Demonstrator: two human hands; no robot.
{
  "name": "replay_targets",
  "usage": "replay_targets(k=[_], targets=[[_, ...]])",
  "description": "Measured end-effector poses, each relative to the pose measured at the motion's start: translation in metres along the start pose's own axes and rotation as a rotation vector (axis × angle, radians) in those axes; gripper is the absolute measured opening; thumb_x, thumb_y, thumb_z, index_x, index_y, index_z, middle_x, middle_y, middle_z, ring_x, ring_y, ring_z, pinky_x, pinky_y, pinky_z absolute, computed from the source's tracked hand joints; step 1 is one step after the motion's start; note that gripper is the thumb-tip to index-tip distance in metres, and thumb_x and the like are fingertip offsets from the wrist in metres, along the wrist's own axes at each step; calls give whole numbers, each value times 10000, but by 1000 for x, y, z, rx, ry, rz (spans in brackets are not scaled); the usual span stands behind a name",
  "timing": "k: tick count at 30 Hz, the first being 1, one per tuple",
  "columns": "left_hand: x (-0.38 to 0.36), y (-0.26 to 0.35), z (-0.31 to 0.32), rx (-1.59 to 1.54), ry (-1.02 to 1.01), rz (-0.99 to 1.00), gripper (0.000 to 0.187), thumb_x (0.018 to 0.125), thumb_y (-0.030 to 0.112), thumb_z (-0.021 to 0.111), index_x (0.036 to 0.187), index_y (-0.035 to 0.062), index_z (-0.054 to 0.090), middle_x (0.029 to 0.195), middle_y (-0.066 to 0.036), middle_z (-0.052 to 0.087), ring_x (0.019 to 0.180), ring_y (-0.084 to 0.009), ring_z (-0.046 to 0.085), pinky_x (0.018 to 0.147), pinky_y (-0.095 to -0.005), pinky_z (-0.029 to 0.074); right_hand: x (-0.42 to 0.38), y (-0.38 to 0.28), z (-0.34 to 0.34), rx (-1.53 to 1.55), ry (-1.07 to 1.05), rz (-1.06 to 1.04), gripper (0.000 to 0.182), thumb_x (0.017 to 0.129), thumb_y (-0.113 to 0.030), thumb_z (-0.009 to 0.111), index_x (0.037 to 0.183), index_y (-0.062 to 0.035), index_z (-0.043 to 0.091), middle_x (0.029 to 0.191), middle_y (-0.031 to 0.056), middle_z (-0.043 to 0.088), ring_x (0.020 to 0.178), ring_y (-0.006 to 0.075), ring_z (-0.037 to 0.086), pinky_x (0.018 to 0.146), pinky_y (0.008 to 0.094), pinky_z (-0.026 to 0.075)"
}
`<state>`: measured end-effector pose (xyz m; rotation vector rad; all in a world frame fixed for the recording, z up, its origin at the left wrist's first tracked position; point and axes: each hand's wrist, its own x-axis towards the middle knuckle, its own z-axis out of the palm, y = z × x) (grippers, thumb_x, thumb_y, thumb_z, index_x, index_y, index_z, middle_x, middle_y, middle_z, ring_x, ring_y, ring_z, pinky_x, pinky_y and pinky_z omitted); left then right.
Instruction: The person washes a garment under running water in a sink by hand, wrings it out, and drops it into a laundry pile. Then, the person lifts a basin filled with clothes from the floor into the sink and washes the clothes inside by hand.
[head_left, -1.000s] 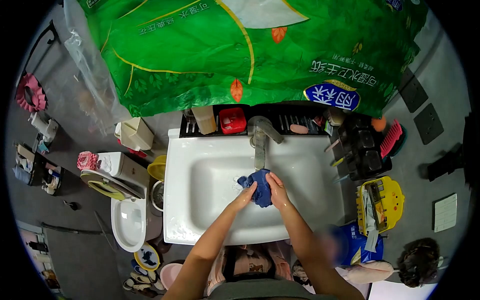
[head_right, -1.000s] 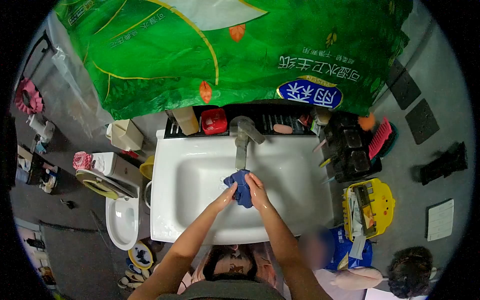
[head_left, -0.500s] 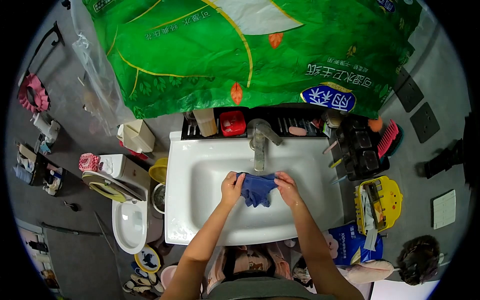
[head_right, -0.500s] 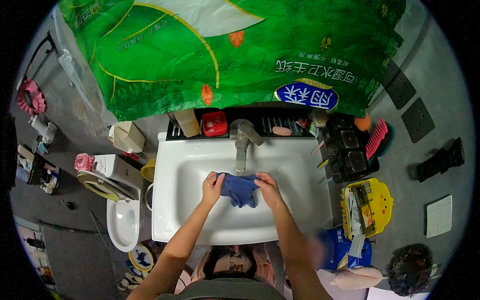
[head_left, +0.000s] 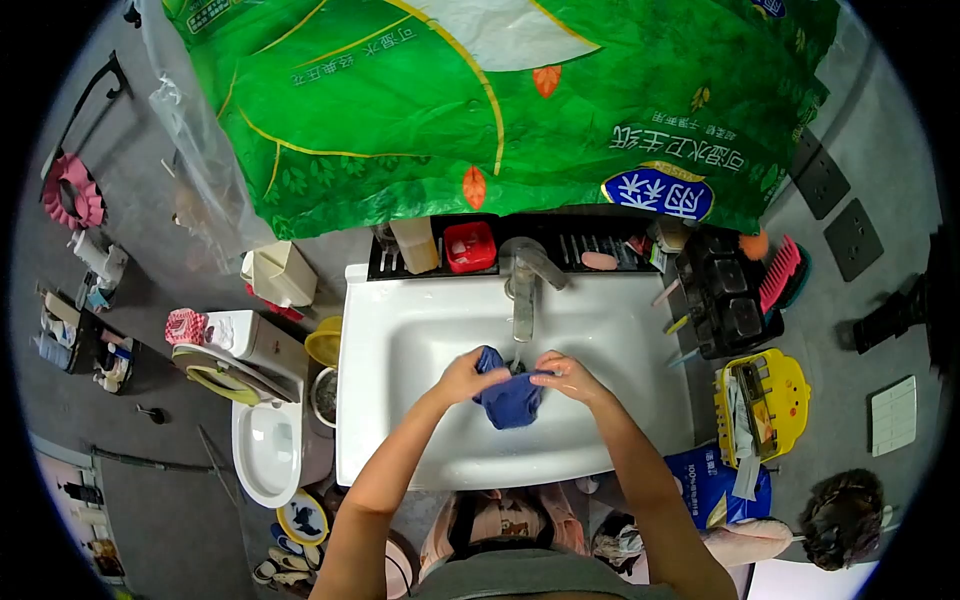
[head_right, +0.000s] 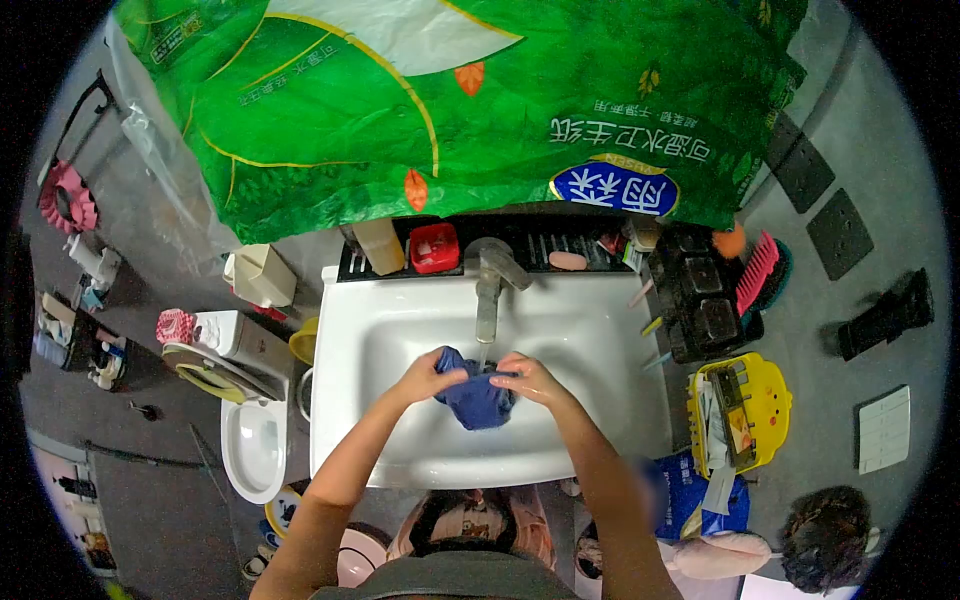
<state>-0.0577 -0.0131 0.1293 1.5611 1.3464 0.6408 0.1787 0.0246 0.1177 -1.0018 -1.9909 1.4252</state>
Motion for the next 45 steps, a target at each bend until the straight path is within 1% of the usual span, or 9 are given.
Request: replay_targets(k=[2, 5, 6, 13, 24, 30, 35, 41, 45], targets=[[-6, 13, 2, 393, -80, -59, 676, 690, 507, 623, 1128, 16, 468, 824, -186, 601, 757, -329, 587, 713, -336, 458, -2, -16, 6, 331, 79, 267, 246, 812, -240, 596, 888, -7, 602, 812, -12, 547, 766, 88, 520, 687, 215, 413], [-1, -15, 9, 391, -26, -47, 598, 721, 428, 620, 1130, 18, 469, 841, -177, 600, 781, -302, 586, 724, -330, 457, -4, -2, 11, 658, 105, 435, 261, 861, -263, 523, 958, -26, 567, 885, 2, 544, 823, 82, 514, 711, 217, 414], [11, -48, 18, 243, -16, 116, 486, 769, 311, 582, 1147, 30, 460, 887, -142, 608, 823, -257, 585, 747, -314, 451, -2, -2, 19, 765, 142, 439, 266, 861, -263, 521, 981, -27, 556, 883, 2, 545, 822, 83, 515, 715, 219, 415], [43, -71, 63, -1371, 21, -445, 401, 884, 251, 292, 1140, -4, 465, 1115, -131, 534, 1014, -243, 525, 912, -375, 394, 25, 40, 19, 694, 171, 411, 218, 834, -184, 555, 999, -43, 546, 876, 11, 566, 784, 88, 532, 715, 237, 434], [50, -76, 67, -1805, 27, -405, 377, 839, 243, 359, 1114, 10, 469, 1079, -154, 545, 976, -301, 547, 886, -394, 431, 66, 83, 45, 706, 462, 516, 174, 824, -166, 553, 949, -49, 581, 823, 0, 583, 752, 75, 508, 696, 219, 407], [63, -60, 80, -1526, 380, -286, 295, 806, 193, 561, 1059, 43, 532, 949, -95, 591, 819, -223, 575, 794, -327, 461, 55, 68, 33, 551, 541, 440, 188, 836, -181, 538, 957, -41, 572, 835, 5, 580, 749, 81, 517, 677, 215, 410], [67, -31, 129, -503, 917, -98, 212, 809, 197, 591, 758, -8, 586, 626, -28, 529, 609, -82, 448, 550, -248, 391, 60, 67, 69, 1011, 773, 629, 177, 851, -212, 521, 914, -51, 559, 776, 20, 562, 695, 135, 535, 602, 276, 454], [64, -40, 126, 6, 919, 124, 268, 803, 213, 564, 644, -3, 570, 571, -194, 520, 491, -310, 497, 497, -356, 399, 42, 100, 86, 1293, 321, 535, 297, 857, -347, 476, 923, -67, 548, 771, 33, 571, 684, 151, 557, 611, 293, 475], [78, -59, 84, -114, 790, -202, 449, 828, 351, 506, 584, -23, 551, 509, -176, 511, 443, -305, 482, 486, -399, 369, 51, 70, 85, 1053, 383, 858, 286, 872, -300, 461, 963, -43, 549, 910, 71, 594, 829, 189, 588, 709, 348, 492]])
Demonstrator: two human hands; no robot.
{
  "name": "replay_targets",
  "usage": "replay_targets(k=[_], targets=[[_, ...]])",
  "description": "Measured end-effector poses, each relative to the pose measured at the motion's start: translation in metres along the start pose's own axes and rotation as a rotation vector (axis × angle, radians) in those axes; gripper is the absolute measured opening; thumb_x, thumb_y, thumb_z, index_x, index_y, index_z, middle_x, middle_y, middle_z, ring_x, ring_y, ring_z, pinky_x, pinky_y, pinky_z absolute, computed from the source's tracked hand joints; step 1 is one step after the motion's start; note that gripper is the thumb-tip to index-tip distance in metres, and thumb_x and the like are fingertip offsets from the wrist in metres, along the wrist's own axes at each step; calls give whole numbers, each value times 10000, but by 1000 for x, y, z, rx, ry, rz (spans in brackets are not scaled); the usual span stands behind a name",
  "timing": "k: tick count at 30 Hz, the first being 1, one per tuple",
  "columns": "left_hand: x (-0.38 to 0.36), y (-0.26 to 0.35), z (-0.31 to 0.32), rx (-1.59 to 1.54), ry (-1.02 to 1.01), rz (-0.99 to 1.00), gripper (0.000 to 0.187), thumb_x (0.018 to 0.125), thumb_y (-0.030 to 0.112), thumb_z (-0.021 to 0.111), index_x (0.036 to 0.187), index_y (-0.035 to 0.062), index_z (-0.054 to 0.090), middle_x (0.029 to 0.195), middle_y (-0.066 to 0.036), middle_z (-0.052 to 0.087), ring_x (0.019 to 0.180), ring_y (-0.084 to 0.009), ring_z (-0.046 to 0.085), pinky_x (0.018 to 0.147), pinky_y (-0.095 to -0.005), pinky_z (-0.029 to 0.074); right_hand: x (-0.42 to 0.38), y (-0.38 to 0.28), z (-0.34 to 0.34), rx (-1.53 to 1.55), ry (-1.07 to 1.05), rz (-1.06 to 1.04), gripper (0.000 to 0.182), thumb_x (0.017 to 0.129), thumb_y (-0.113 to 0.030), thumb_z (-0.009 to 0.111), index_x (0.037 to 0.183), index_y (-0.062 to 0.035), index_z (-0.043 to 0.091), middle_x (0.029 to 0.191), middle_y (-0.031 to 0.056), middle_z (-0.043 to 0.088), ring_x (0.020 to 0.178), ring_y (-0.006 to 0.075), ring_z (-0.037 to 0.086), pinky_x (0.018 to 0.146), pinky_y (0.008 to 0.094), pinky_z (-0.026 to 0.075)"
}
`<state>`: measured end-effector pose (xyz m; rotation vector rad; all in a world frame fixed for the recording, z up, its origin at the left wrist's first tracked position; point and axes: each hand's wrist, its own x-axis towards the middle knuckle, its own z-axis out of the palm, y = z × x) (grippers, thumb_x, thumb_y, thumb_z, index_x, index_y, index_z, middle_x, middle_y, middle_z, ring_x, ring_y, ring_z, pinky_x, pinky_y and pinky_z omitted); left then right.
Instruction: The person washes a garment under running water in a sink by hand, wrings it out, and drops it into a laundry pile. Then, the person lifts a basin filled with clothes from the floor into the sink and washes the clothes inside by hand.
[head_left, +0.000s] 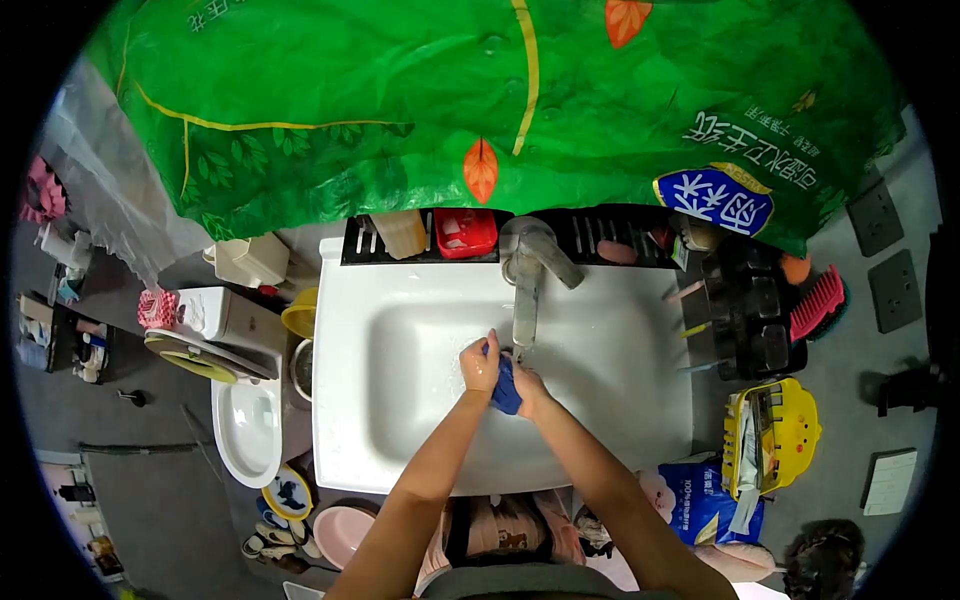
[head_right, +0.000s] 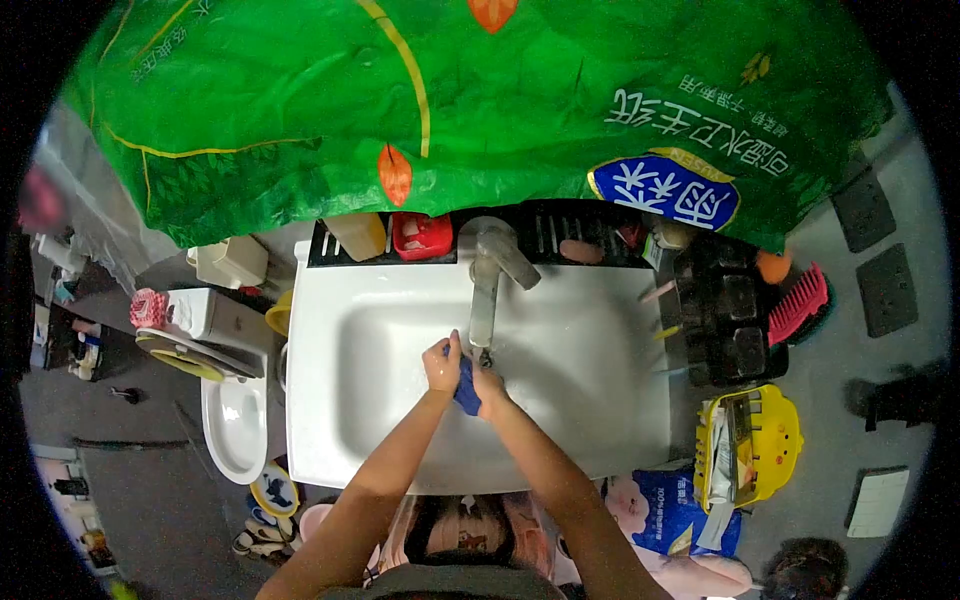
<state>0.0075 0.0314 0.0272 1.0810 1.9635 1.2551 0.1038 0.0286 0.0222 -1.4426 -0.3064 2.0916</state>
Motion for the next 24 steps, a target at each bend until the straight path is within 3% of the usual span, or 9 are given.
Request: replay_targets(k=[3, 6, 7, 10, 13, 14, 16, 20, 24], targets=[[17, -11, -2, -123, -200, -253, 509, 837, 425, 490, 620, -28, 570, 542, -121, 545, 491, -211, 515, 512, -361, 398, -24, -25, -9, 154, -119, 96, 284, 856, -266, 501, 991, -20, 542, 925, 60, 597, 873, 176, 585, 731, 315, 484], [19, 17, -29, -561, -287, -725, 567, 844, 488, 450, 681, -38, 586, 627, -81, 560, 583, -147, 521, 562, -312, 426, -60, -59, -16, -129, -348, -158, 228, 787, -189, 584, 963, -47, 555, 861, 53, 594, 757, 169, 575, 725, 286, 469], [16, 35, -39, -498, -286, -778, 592, 850, 503, 422, 738, -53, 590, 712, -87, 576, 639, -162, 530, 630, -295, 443, -60, -59, -22, -306, -231, -256, 226, 777, -145, 582, 975, -41, 551, 867, 53, 594, 769, 174, 574, 727, 281, 461], [-4, 45, -47, -540, -302, -552, 578, 856, 486, 424, 729, -49, 602, 684, -81, 575, 633, -163, 534, 630, -294, 440, -41, -48, -35, -732, 147, -646, 261, 741, -37, 582, 999, -32, 541, 871, 55, 589, 786, 189, 565, 730, 273, 440], [-41, 45, -42, -192, -240, 41, 342, 887, 295, 426, 834, 49, 658, 774, -126, 624, 628, -198, 519, 672, -291, 422, -2, -17, -31, -854, 679, -1240, 238, 748, -95, 571, 968, -19, 520, 793, 113, 559, 738, 256, 548, 704, 331, 445], [-55, 50, -42, -50, -229, 195, 270, 878, 242, 449, 869, 75, 661, 849, -132, 631, 669, -224, 524, 713, -303, 418, 55, 19, -35, -716, 911, -985, 239, 736, -189, 566, 918, -44, 514, 737, 89, 537, 676, 231, 528, 667, 323, 441], [-80, 45, -31, -102, -172, 512, 288, 888, 236, 439, 870, 16, 624, 937, -126, 613, 813, -271, 542, 694, -336, 408, 4, -5, -29, 335, -239, -11, 243, 754, -303, 539, 872, -91, 530, 706, 93, 535, 643, 208, 524, 640, 323, 444], [-112, 19, -33, -646, -406, 168, 242, 890, 194, 449, 882, 29, 626, 1068, -108, 574, 900, -225, 515, 834, -319, 381, -22, -28, -1, -227, -364, -505, 212, 775, -304, 541, 806, -96, 562, 693, 65, 548, 627, 181, 528, 611, 325, 450], [-70, -20, -43, -364, -58, -192, 376, 872, 360, 469, 1067, 48, 547, 1194, -112, 480, 1009, -212, 496, 860, -310, 374, -34, -36, -3, -380, -386, -582, 224, 787, -298, 540, 809, -78, 574, 717, 64, 561, 650, 177, 536, 618, 327, 453]])
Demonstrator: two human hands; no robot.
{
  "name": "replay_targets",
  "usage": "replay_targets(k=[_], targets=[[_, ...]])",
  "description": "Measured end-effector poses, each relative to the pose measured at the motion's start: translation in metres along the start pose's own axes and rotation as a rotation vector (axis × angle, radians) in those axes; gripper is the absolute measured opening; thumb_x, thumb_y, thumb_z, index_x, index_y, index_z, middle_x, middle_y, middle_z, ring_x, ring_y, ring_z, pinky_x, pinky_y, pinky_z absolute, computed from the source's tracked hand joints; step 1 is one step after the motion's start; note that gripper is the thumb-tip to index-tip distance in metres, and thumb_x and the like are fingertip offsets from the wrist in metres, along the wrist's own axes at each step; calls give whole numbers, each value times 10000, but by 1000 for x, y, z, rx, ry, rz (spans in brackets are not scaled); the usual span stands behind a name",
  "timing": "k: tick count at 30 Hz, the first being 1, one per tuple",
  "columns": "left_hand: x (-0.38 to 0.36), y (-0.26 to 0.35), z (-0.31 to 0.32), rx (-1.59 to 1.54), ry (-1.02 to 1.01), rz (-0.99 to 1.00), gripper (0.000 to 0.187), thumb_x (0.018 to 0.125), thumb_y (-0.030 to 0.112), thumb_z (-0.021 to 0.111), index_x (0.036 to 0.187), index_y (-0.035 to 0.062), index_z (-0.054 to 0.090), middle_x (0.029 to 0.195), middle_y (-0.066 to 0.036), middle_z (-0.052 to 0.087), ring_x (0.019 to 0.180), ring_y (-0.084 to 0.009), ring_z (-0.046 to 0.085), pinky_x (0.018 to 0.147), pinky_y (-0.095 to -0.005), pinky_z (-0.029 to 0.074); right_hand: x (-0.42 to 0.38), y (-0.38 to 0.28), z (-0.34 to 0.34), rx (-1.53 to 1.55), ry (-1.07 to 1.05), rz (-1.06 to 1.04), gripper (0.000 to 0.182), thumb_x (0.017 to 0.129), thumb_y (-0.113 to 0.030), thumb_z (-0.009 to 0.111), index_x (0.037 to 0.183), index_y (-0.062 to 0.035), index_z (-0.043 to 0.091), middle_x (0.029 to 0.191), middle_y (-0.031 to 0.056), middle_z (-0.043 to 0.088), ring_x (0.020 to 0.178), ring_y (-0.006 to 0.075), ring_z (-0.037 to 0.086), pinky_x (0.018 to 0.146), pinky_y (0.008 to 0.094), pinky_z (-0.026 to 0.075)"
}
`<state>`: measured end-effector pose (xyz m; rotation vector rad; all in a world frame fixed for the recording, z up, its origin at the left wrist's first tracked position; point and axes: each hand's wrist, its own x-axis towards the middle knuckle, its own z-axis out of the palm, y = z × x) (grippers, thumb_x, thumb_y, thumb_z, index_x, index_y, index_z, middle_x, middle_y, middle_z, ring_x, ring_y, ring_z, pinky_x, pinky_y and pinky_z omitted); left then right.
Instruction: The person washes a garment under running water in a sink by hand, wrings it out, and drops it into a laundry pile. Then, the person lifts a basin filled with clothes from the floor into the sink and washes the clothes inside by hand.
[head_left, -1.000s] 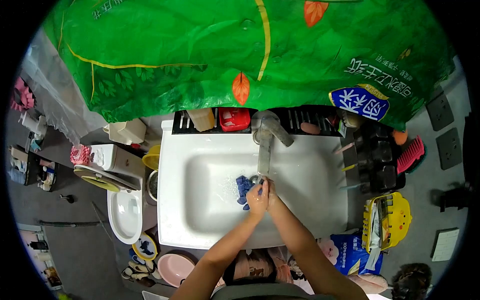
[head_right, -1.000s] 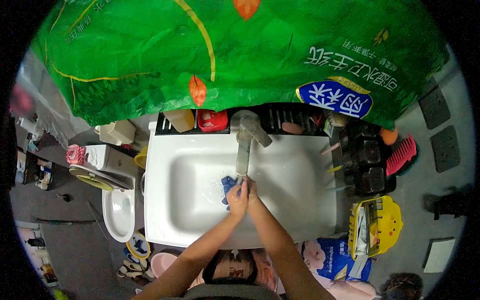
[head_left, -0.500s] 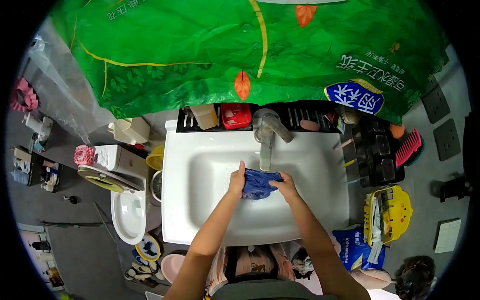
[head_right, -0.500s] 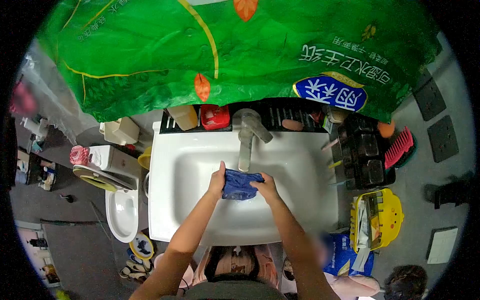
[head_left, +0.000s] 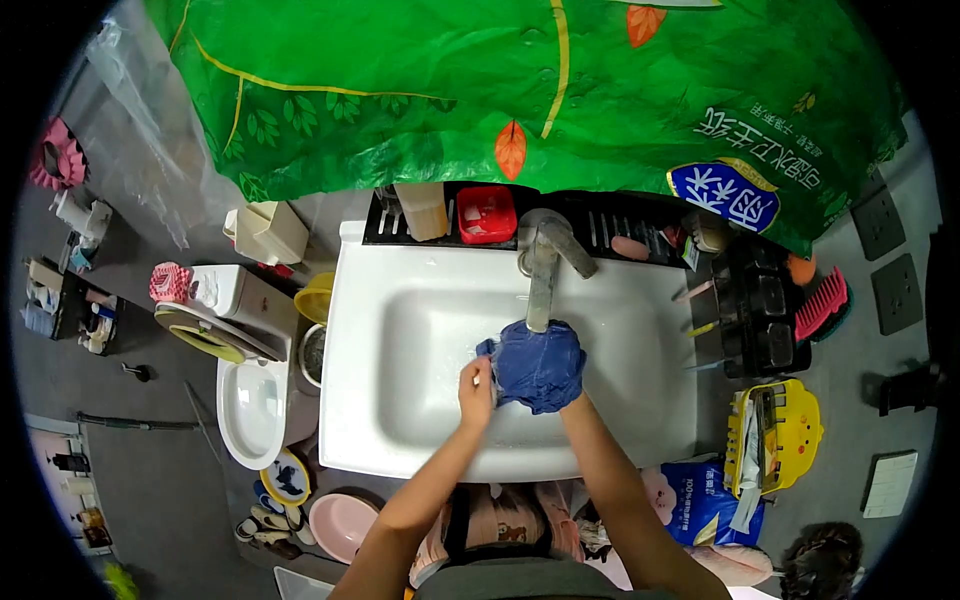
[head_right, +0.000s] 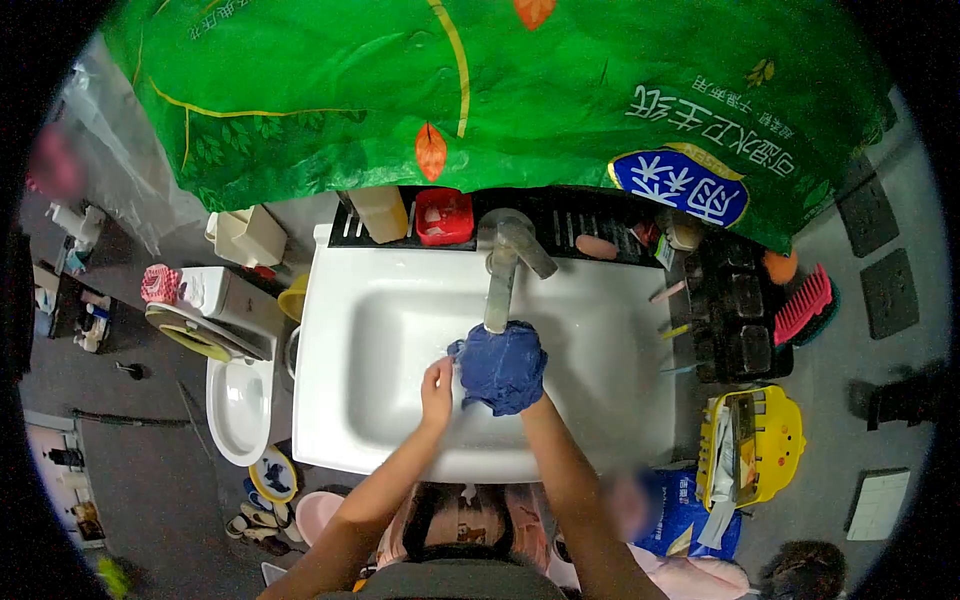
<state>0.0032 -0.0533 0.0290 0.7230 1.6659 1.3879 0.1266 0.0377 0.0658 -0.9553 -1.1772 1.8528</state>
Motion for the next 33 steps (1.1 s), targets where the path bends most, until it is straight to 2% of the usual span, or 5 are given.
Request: replay_targets(k=[6, 14, 20, 24, 33], targets=[[44, 0, 26, -735, -514, -787, 775, 747, 666, 405, 1252, 79, 385, 1213, -111, 464, 1091, -228, 465, 922, -381, 365, -12, -7, -12, 364, 61, 237, 254, 802, -285, 535, 849, -40, 582, 771, 76, 579, 705, 182, 552, 646, 328, 456], [63, -25, 58, -835, -357, -815, 337, 831, 292, 531, 979, -11, 547, 911, -117, 607, 751, -235, 611, 701, -307, 499, -23, 38, -93, -194, 570, 377, 321, 809, -255, 554, 965, 25, 569, 912, 100, 601, 821, 201, 576, 714, 314, 462], [4, 11, 76, -350, -49, -179, 251, 770, 231, 621, 858, -3, 602, 855, -128, 607, 691, -243, 602, 622, -288, 467, -16, 25, -27, 741, 235, 720, 642, 811, -625, 298, 1106, -99, 519, 1047, 54, 575, 978, 229, 531, 904, 376, 381], [-17, 2, 63, 257, 76, 621, 319, 702, 281, 677, 809, -11, 603, 731, -158, 612, 627, -245, 588, 634, -343, 456, 15, 115, -49, 698, 182, 526, 309, 794, -266, 489, 997, -38, 537, 916, 103, 582, 792, 232, 577, 718, 362, 477], [38, -39, 33, -677, -103, -769, 383, 825, 407, 481, 944, 48, 544, 851, -73, 596, 757, -169, 589, 720, -308, 485, -5, 66, -17, 236, 425, 443, 213, 769, -191, 485, 878, -29, 570, 855, 76, 581, 740, 161, 587, 655, 298, 485]])
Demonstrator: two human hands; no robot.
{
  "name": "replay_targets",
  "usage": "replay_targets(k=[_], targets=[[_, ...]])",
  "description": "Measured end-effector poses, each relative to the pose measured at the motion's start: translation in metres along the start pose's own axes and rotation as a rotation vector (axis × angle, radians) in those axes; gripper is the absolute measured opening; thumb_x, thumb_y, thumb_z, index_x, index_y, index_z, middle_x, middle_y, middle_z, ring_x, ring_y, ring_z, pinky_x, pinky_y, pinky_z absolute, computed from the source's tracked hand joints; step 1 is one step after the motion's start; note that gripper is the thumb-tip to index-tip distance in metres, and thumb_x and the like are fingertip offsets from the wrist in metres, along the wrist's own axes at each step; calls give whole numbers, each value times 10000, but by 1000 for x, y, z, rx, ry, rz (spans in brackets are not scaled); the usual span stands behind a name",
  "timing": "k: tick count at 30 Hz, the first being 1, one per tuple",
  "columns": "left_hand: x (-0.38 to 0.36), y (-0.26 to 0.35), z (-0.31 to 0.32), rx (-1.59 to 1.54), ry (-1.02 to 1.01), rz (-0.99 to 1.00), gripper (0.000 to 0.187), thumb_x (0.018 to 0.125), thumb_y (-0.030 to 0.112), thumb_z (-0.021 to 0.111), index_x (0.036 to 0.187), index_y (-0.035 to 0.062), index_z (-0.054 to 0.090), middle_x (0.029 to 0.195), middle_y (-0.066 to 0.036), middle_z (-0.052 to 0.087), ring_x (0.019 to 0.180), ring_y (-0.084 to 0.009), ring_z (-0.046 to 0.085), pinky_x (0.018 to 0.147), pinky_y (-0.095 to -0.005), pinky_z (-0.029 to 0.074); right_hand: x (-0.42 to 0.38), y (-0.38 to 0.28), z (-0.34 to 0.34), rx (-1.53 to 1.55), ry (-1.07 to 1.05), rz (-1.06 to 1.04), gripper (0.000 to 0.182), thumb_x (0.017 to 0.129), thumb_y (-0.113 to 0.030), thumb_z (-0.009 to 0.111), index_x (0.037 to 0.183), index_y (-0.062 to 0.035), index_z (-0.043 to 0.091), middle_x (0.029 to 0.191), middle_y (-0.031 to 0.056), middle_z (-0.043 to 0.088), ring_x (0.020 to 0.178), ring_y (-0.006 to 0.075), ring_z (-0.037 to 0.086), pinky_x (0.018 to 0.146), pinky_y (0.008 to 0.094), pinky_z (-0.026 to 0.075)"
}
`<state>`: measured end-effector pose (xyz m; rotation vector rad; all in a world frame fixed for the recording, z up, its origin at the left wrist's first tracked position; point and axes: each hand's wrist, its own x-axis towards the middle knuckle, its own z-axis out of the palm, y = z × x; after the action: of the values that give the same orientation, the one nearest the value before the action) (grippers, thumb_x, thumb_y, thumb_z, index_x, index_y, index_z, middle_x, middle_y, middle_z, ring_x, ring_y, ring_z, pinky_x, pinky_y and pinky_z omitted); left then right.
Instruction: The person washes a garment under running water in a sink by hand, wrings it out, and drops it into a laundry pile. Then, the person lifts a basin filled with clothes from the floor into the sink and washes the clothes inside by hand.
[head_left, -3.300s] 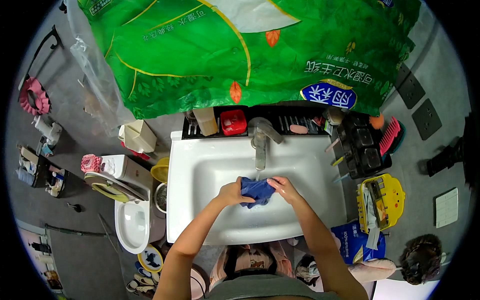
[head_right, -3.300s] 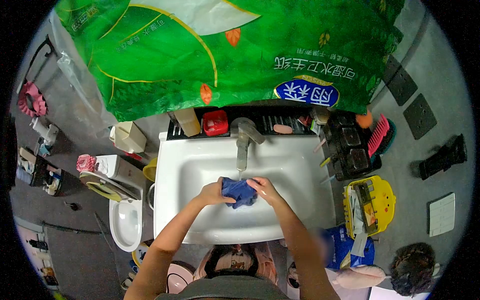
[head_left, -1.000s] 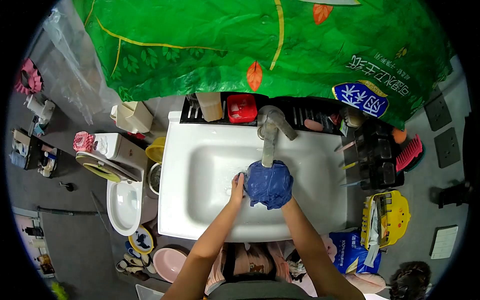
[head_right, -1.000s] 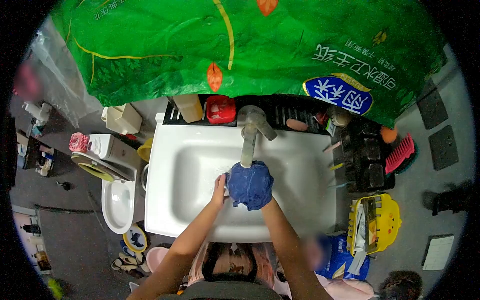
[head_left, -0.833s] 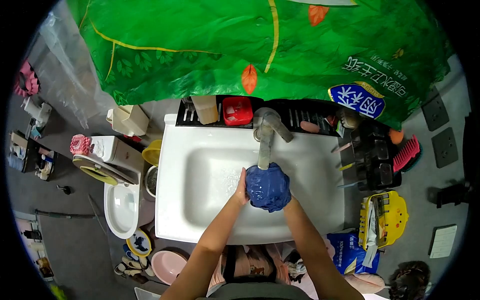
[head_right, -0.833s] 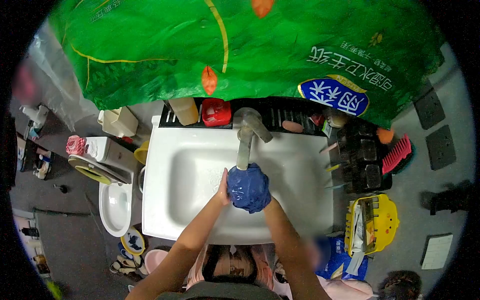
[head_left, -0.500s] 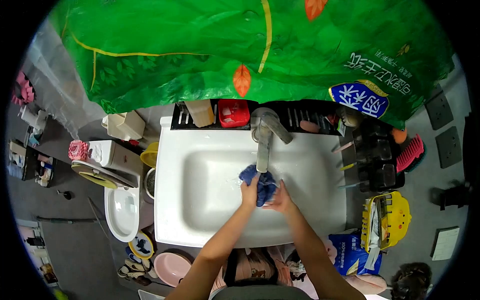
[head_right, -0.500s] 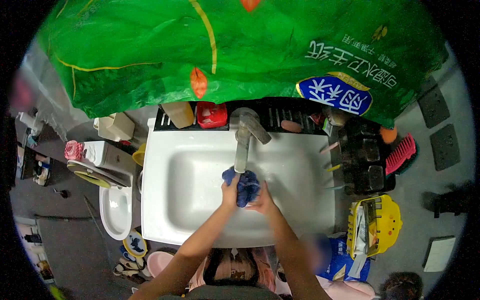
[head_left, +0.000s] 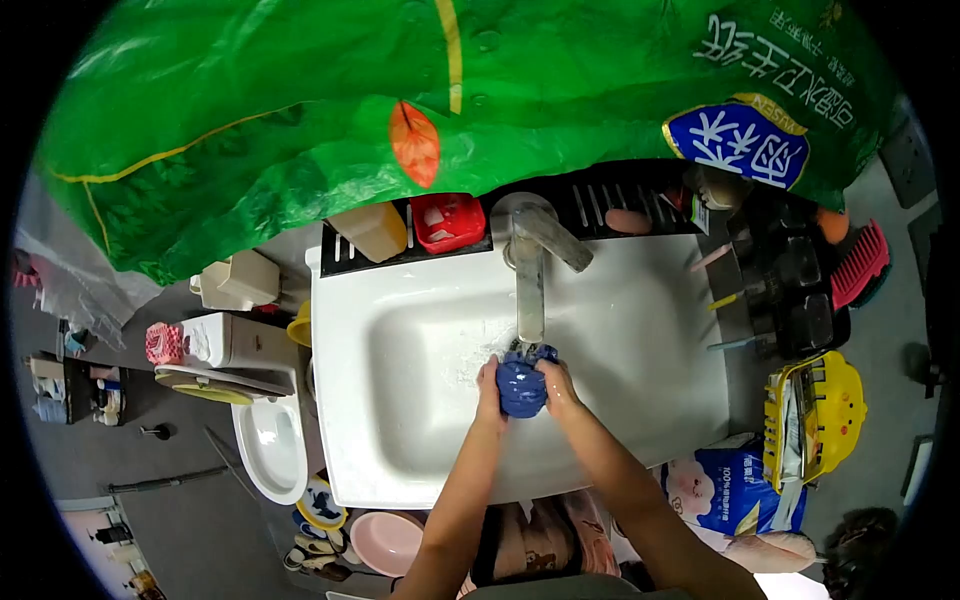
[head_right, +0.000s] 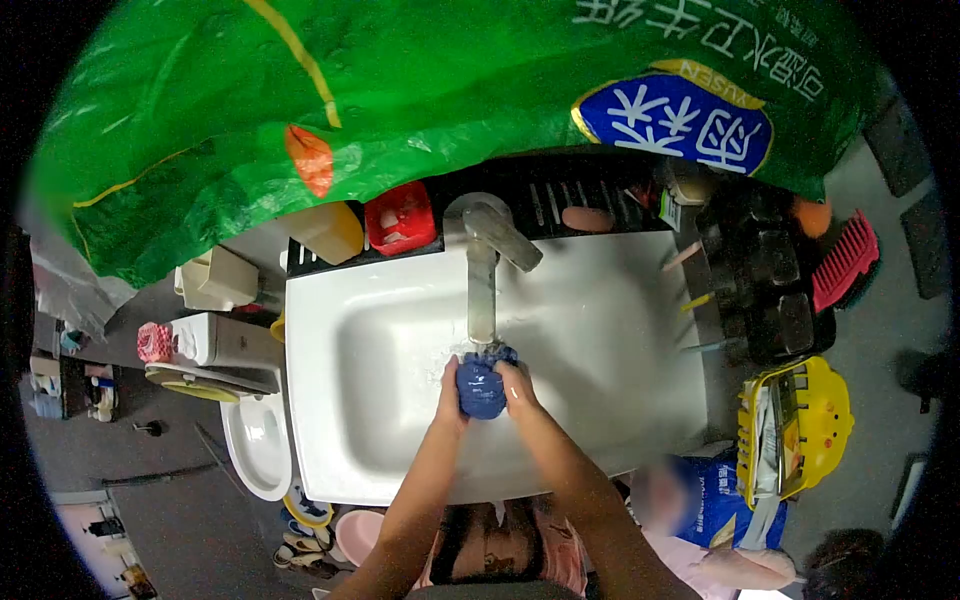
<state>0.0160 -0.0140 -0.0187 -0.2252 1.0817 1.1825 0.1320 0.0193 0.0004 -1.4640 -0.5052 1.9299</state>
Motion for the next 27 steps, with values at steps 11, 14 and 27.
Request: replay_targets(k=[11, 14, 27], targets=[[-24, -4, 28, 1023, -168, 1345, 205, 645, 150, 707, 739, 82, 538, 804, -127, 491, 735, -278, 481, 660, -356, 408, 1, -14, -10, 549, -449, 272, 674, 800, -653, 287, 1140, -104, 481, 1080, 72, 547, 997, 241, 517, 897, 378, 380], [-35, -11, 38, 1097, -202, 1549, 265, 560, 174, 747, 638, 85, 510, 770, -166, 448, 730, -347, 444, 666, -409, 384, 23, -6, -7, 643, -820, 289, 486, 841, -509, 363, 1021, -86, 520, 969, 99, 576, 855, 236, 568, 791, 361, 456], [-4, -8, 22, 580, -102, 902, 380, 723, -19, 368, 1076, 7, 505, 1092, -176, 475, 1029, -270, 452, 921, -334, 327, 2, -12, 20, 312, -124, -245, 312, 787, -177, 448, 1070, -55, 499, 990, 54, 526, 930, 149, 509, 834, 291, 402]])
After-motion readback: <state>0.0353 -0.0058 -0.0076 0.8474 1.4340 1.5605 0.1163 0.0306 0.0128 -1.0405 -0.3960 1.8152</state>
